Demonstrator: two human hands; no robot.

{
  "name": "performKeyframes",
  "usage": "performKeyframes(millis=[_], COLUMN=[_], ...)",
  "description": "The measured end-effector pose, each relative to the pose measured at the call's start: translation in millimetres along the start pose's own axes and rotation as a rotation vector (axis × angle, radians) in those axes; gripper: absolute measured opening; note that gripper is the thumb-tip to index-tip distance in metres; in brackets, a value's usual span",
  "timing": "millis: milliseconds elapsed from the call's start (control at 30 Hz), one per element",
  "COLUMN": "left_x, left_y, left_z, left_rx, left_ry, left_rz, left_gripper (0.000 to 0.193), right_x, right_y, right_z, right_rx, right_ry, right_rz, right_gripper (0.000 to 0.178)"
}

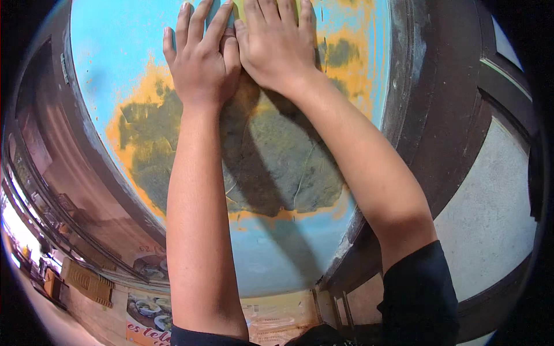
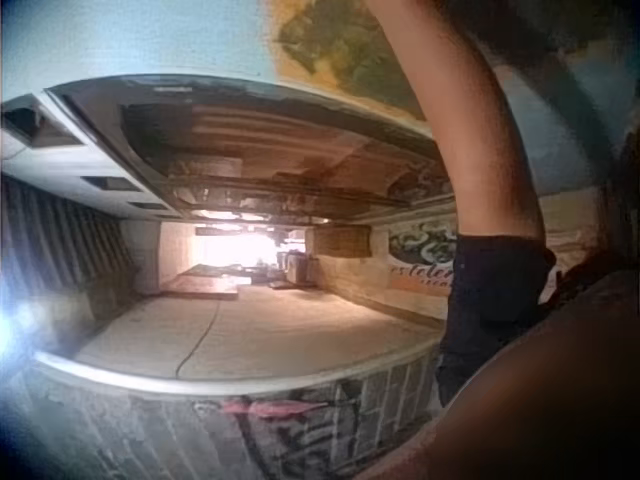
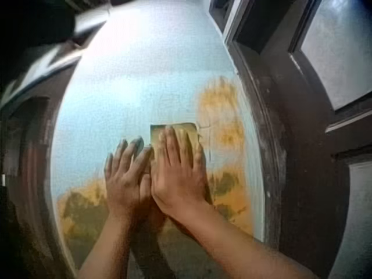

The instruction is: Sanding a painted ceiling surface with a piece of sandpaper.

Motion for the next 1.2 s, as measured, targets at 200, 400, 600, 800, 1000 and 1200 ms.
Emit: performKeyframes(millis=[200, 400, 600, 800, 1000, 1200], left_x=[-3, -5, -6, -8, -5, -6], left_y=[1, 1, -5, -6, -5, -6], left_z=[-2, -6, -17, -11, -11, -9], left_rx=[-0.004, 0.008, 0.030, 0.032, 0.018, 0.047], left_ry=[-0.020, -0.023, -0.053, -0.073, -0.065, -0.070], left_rz=[0.032, 0.018, 0.055, 0.111, 0.075, 0.084], left_gripper=[0.054, 0.056, 0.056, 0.055, 0.055, 0.058], right_x=[16, -17, 25, -9, 11, 16], right_y=[11, 6, 35, 13, 29, 25], right_z=[1, -2, 2, 19, 29, 35], right_rx=[0.254, 0.234, 0.247, 0.193, 0.260, 0.183], right_ry=[-0.039, -0.011, -0.098, 0.068, -0.010, -0.077], right_rz=[-0.119, -0.144, -0.242, 0.067, -0.038, -0.043], right_gripper=[0.069, 0.069, 0.067, 0.069, 0.068, 0.069])
Point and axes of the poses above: each hand's wrist, its own x-axis towards the middle knuckle, its own y-axis out of the back of the hand, z = x × y, the point moved 6 cm from there along x, towards the middle knuckle, and after that the axes turned 11 degrees about x, right-handed, at the moved point
